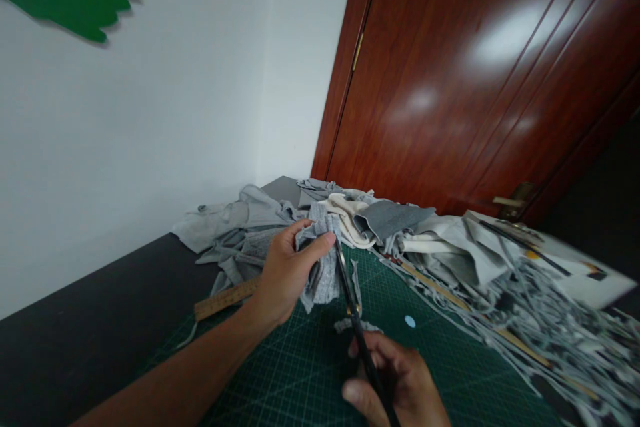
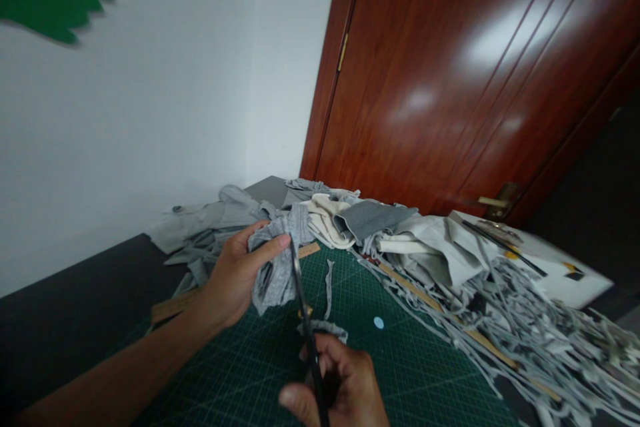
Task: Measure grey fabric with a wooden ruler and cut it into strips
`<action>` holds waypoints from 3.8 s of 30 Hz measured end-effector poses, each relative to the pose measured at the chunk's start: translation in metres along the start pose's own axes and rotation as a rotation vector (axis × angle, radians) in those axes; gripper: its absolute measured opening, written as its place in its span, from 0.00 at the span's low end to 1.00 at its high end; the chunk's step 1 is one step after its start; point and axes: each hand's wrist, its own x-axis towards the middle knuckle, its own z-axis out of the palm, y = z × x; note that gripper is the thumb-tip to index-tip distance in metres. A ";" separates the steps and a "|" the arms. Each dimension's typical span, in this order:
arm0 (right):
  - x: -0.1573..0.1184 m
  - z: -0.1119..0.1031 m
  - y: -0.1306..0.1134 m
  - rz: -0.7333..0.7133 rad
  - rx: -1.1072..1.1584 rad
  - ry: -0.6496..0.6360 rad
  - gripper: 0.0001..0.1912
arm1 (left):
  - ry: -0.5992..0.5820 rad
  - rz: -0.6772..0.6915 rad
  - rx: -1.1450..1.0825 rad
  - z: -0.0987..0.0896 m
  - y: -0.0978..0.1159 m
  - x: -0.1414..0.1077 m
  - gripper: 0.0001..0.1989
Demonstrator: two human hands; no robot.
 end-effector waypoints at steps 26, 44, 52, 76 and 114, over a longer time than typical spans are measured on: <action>0.001 0.003 0.001 -0.055 -0.024 0.035 0.23 | -0.032 -0.096 0.008 0.005 -0.002 -0.008 0.13; -0.001 0.009 0.002 -0.001 0.042 0.085 0.27 | -0.021 -0.120 0.034 0.006 0.001 -0.007 0.16; -0.002 0.012 -0.001 0.001 0.120 0.091 0.28 | -0.035 -0.217 -0.069 0.006 0.003 -0.007 0.14; -0.001 0.005 0.009 -0.010 0.084 0.040 0.27 | -0.105 -0.291 -0.136 0.009 0.004 -0.012 0.16; -0.001 0.011 0.004 -0.016 0.151 0.097 0.30 | -0.038 -0.192 0.067 0.006 -0.003 -0.009 0.14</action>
